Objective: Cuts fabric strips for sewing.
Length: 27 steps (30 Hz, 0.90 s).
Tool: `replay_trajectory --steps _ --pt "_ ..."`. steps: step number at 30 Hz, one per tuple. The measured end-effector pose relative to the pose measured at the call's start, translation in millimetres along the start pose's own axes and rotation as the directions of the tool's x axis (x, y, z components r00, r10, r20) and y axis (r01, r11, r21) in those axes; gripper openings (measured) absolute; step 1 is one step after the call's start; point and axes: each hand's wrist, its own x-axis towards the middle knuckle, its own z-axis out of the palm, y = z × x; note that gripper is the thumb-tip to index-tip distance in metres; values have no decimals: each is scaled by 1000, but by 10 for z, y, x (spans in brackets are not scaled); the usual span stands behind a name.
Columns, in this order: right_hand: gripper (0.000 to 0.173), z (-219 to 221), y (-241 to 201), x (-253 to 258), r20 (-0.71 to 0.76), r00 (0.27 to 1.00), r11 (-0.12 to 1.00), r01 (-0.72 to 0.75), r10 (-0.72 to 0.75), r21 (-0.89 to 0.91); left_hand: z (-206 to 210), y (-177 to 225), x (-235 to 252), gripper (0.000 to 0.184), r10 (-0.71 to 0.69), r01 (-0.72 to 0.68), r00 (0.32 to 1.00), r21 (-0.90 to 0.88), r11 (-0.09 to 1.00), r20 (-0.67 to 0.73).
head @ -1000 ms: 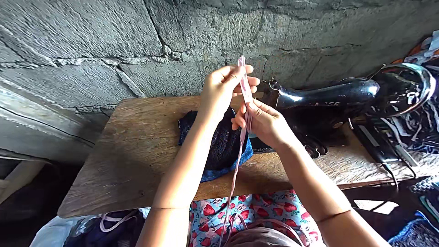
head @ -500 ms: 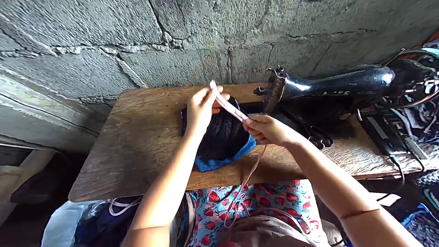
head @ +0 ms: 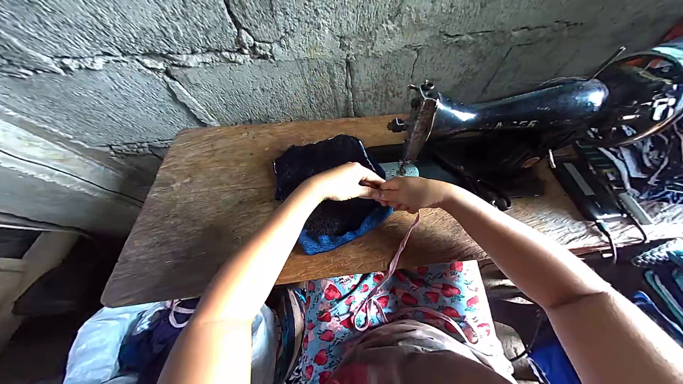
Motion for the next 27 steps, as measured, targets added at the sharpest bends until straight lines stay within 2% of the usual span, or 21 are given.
replay_trajectory --steps 3,5,6,9,10,11,13,14,16,19,21,25,27 --pt "34 21 38 22 5 1000 999 -8 7 45 -40 7 74 18 -108 110 994 -73 991 22" --pt "36 65 93 59 -44 999 997 32 -29 64 -73 42 110 12 -203 203 979 -32 979 26" --pt "36 89 110 44 -98 993 998 70 -69 9 -95 69 126 13 -227 227 973 10 974 33" --pt "27 84 150 -306 -323 920 924 91 -221 -372 -173 76 161 16 -201 189 976 133 973 86" --pt "25 52 232 -484 -404 884 878 15 -235 -478 -203 60 169 15 -185 167 977 155 974 109" --pt "24 11 351 -667 -491 851 843 -117 -187 -524 -233 57 179 15 -189 165 972 171 971 136" --pt "28 -62 587 -966 -638 768 797 -414 47 -440 -300 70 206 17 -226 181 953 223 958 201" --pt "30 -94 690 -1056 -667 728 773 -512 158 -375 -327 80 216 18 -244 188 943 246 951 225" --pt "34 -153 858 -1156 -677 685 755 -586 270 -293 -380 95 243 18 -254 185 932 261 947 258" --pt "25 -280 1105 -1219 -699 699 830 -474 151 -295 -449 124 260 15 -235 165 937 265 950 259" --pt "27 -348 1159 -1263 -684 718 854 -430 126 -294 -485 150 250 15 -210 140 949 284 949 236" --pt "22 -408 1133 -1486 -571 799 829 -442 189 -344 -556 193 218 15 -155 80 961 308 948 228" --pt "30 -405 1088 -1689 -564 817 795 -419 120 -438 -581 213 204 15 -130 57 965 302 952 229"
